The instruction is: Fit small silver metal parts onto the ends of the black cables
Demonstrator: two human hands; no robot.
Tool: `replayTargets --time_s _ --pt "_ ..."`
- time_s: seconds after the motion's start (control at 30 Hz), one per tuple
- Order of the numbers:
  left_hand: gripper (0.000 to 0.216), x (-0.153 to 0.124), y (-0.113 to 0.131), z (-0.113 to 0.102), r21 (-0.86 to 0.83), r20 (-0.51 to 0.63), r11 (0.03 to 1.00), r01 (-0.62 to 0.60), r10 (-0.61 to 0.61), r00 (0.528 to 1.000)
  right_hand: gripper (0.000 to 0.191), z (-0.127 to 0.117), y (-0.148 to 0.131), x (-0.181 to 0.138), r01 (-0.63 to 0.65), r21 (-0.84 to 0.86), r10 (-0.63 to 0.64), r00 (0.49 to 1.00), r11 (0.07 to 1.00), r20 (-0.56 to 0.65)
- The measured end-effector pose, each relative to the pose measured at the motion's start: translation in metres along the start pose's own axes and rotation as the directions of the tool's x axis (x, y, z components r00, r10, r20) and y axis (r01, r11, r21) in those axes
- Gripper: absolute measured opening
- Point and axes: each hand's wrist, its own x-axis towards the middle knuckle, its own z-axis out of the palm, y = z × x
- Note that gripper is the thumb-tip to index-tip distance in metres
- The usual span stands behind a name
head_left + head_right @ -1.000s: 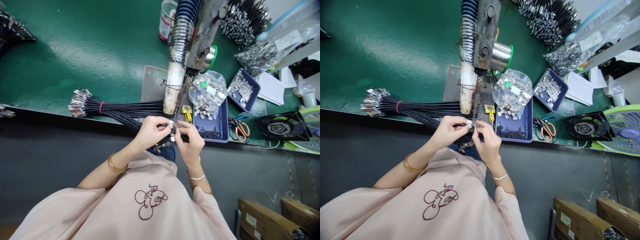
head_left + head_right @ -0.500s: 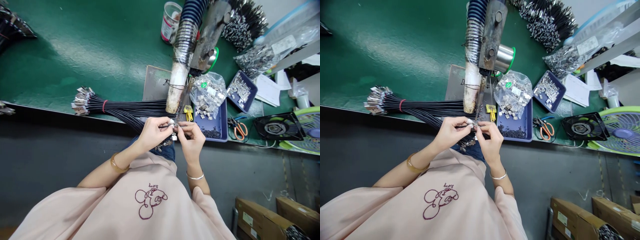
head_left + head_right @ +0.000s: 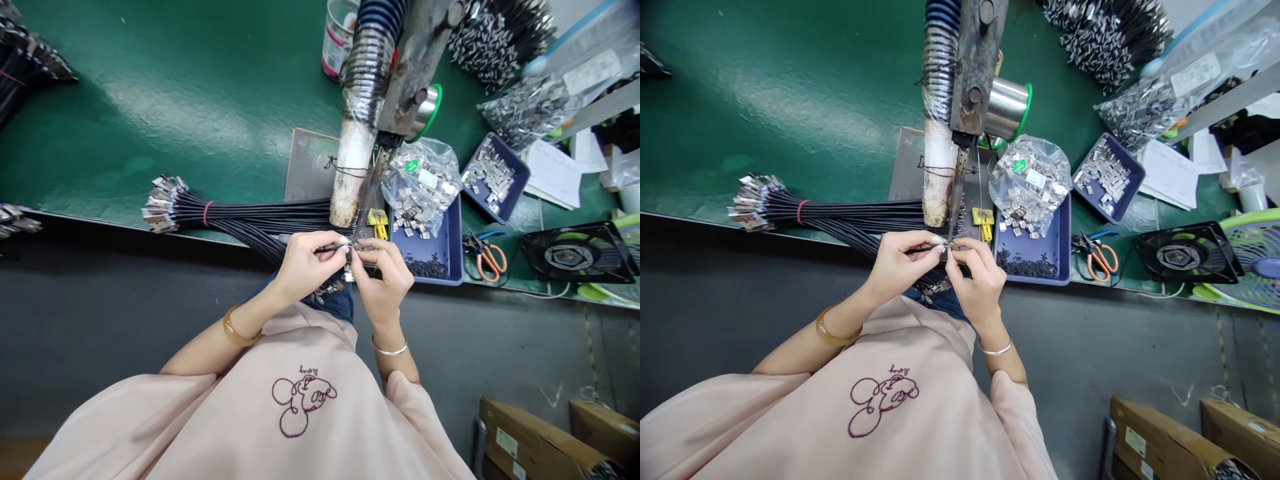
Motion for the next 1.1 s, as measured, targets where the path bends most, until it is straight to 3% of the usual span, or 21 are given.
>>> replayTargets --time_s 0.27,0.47,0.57,0.67,0.73,0.8,0.87,0.93,1.0,1.1 --pt "0.013 -0.001 -0.001 -0.002 -0.011 0.094 0.999 0.049 -0.048 0.994 0.015 -0.003 0.002 -0.006 0.103 -0.091 -0.100 0.994 0.991 0.042" --pt "0.013 0.002 0.000 -0.013 -0.029 0.138 0.999 0.040 -0.036 0.990 0.017 -0.007 0.004 -0.012 0.147 -0.024 -0.147 0.989 0.989 0.018" --pt "0.014 0.004 0.002 -0.024 -0.062 0.222 0.998 0.020 -0.006 0.975 0.012 -0.007 0.004 -0.014 -0.074 0.146 0.069 0.997 0.987 0.038" --pt "0.024 0.007 0.003 -0.036 -0.098 0.422 0.994 0.058 -0.011 0.907 0.011 -0.008 0.003 -0.015 -0.430 0.334 0.349 0.895 0.839 0.276" --pt "0.029 0.009 0.003 -0.040 -0.125 0.492 0.987 0.105 -0.030 0.870 0.010 -0.010 0.001 -0.016 -0.478 0.330 0.396 0.873 0.814 0.286" --pt "0.031 0.010 0.002 -0.042 -0.147 0.499 0.981 0.126 -0.037 0.866 0.004 -0.013 -0.001 -0.018 -0.340 0.232 0.320 0.940 0.911 0.121" --pt "0.031 0.011 0.000 -0.040 -0.155 0.495 0.981 0.120 -0.028 0.868 0.007 -0.015 -0.004 -0.018 -0.122 0.058 0.121 0.992 0.991 0.024" --pt "0.031 0.011 -0.001 -0.039 -0.154 0.502 0.983 0.102 -0.011 0.865 0.015 -0.014 -0.007 -0.017 0.084 -0.088 -0.076 0.994 0.993 0.083" --pt "0.032 0.012 -0.002 -0.038 -0.150 0.517 0.984 0.091 0.000 0.856 0.012 -0.010 -0.009 -0.016 0.212 -0.168 -0.185 0.969 0.963 0.163" --pt "0.031 0.013 -0.001 -0.039 -0.137 0.541 0.988 0.070 0.016 0.841 0.003 -0.004 -0.008 -0.014 0.221 -0.190 -0.187 0.966 0.957 0.181"
